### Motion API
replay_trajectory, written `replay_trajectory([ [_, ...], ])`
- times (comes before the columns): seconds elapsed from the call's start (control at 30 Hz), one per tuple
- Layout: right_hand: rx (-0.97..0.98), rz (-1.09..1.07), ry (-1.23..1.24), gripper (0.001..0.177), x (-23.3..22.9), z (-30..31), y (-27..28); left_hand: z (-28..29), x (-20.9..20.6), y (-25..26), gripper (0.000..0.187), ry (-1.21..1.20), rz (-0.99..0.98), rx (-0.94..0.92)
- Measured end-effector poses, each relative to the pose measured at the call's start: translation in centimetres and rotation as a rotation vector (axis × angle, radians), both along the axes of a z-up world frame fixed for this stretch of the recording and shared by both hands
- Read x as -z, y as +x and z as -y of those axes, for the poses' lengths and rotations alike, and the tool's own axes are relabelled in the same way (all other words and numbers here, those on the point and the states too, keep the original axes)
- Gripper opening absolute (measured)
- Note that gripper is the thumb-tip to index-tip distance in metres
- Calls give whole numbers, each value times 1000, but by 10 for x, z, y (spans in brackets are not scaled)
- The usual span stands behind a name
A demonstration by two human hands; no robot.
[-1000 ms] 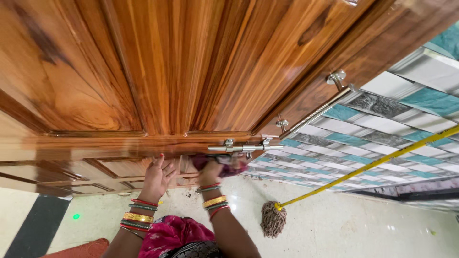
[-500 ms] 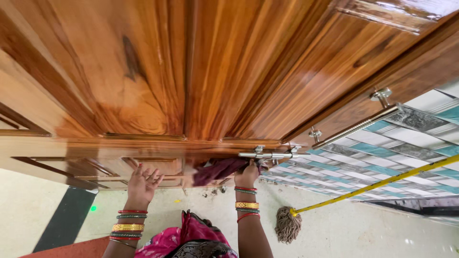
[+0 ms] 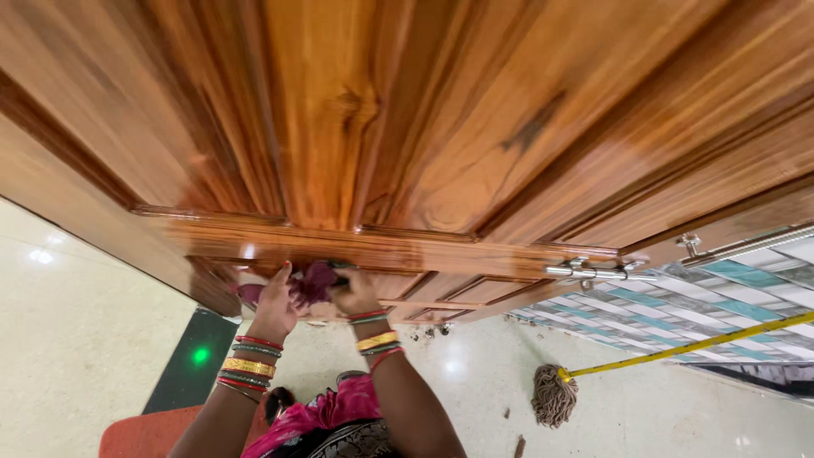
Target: The person cleans a wooden door by wiping its panels, frame, and hardware with a cloth.
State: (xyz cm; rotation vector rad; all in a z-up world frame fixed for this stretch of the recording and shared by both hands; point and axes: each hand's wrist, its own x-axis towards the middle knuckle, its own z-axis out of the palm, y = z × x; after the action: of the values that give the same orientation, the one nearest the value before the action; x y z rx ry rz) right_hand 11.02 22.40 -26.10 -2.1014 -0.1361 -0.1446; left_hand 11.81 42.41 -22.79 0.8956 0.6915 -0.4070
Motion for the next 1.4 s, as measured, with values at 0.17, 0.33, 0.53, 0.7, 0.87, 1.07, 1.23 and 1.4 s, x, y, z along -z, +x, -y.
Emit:
replay_trajectory([
  [0.17,200,-153,237,30,0,51,-25,-66,26,7,72,23,-116,-28],
  [0.33,751,-291,1472,12,25,-37,22,-107,16,14,66,-145,-264,-153],
  [0.53,803,-911,2064,23,40,-191,70,-122,24,30,61,-206,-397,-144],
  [0.7,475,-1049,2195,23,43,-161,51,-139,42,22,49,-373,-194,-166],
  [0.87,871,-730,2103,34,24,18,5,-111,26,17,47,-295,-225,-168],
  [1.07,981,123,1661,22,-18,158,-42,-25,9,-5,59,-311,-18,154],
  [1.23,1059,266,1339,36,-2,125,-44,56,-73,-36,59,203,476,596],
  [1.4,996,-296,1723,27,37,111,-41,104,-114,-59,56,665,1068,644],
])
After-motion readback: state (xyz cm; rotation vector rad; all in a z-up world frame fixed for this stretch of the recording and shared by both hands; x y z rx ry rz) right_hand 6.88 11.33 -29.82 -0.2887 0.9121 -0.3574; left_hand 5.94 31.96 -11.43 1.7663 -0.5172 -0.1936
